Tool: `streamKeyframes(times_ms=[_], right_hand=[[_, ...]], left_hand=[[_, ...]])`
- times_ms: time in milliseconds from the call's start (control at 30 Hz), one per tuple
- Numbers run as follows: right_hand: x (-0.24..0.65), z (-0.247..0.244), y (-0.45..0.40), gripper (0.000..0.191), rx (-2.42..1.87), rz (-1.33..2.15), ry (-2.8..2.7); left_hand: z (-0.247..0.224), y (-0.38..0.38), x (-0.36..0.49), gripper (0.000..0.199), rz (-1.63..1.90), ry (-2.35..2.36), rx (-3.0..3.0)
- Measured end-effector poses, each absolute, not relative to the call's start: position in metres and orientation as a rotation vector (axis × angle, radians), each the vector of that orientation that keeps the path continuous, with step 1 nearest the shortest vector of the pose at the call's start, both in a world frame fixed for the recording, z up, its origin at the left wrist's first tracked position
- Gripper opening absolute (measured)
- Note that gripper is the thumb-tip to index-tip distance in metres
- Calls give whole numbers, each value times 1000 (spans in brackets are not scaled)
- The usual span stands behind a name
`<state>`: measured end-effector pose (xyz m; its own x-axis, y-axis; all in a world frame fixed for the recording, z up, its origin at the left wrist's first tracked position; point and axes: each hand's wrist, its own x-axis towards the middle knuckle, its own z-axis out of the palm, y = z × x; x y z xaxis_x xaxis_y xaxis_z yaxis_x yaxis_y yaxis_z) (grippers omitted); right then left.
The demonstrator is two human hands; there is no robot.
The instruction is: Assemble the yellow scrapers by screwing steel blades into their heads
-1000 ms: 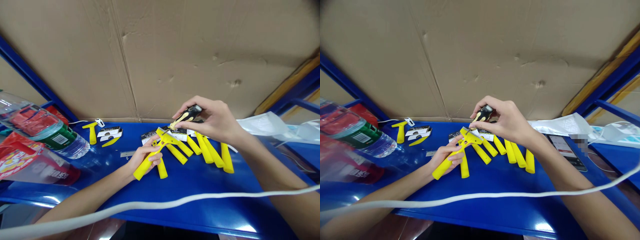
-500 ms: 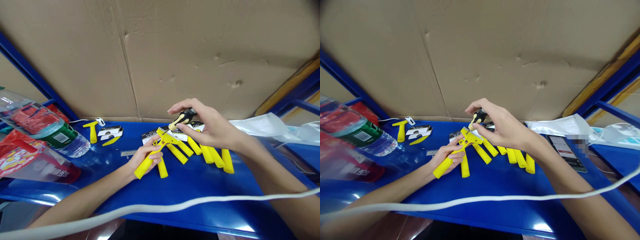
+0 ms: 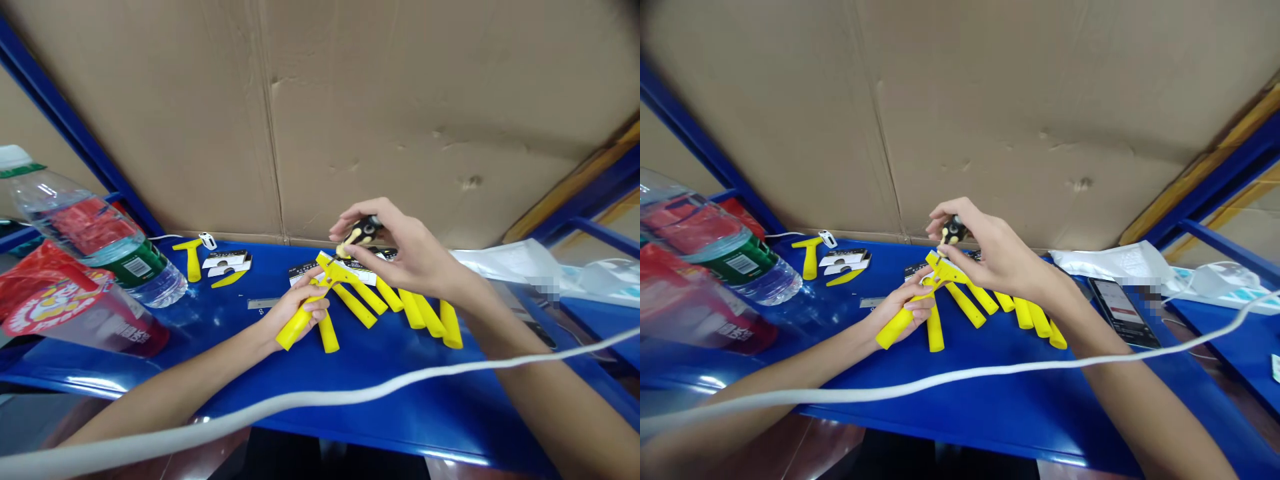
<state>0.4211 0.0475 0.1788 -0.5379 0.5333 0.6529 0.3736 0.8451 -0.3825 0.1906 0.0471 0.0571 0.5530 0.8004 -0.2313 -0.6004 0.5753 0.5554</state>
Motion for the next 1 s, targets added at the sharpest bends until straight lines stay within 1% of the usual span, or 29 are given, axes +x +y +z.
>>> streamKeyframes(times_ms=[67, 133, 233, 300, 400, 533, 600, 700, 733, 900, 1000], right_hand=[[414, 184, 54, 32, -640, 229, -2186], [405, 190, 64, 33, -613, 124, -2180], [393, 197, 76, 42, -607, -9, -2168], [388, 199, 80, 43, -610, -41, -2168], [388, 198, 80, 33, -607, 45, -2221], [399, 190, 83, 37, -605, 265, -2201], [404, 186, 88, 39, -613, 239, -2148], [406, 182, 96, 37, -614, 61, -2116], [406, 181, 98, 36, -605, 53, -2119], [403, 181, 98, 34, -595, 264, -2136], [404, 182, 97, 27, -590, 171, -2087]], left_hand=[[60, 48, 189, 60, 879, 477, 462], [63, 50, 187, 55, 913, 467, 472], [65, 54, 185, 53, 947, 471, 467], [64, 56, 184, 54, 947, 476, 463], [64, 58, 184, 56, 948, 495, 442], [67, 60, 184, 53, 961, 526, 406], [70, 60, 183, 51, 963, 532, 398], [76, 60, 182, 49, 971, 526, 399], [77, 60, 183, 48, 978, 528, 395], [77, 61, 183, 45, 1007, 568, 380], [75, 61, 183, 48, 998, 560, 410]])
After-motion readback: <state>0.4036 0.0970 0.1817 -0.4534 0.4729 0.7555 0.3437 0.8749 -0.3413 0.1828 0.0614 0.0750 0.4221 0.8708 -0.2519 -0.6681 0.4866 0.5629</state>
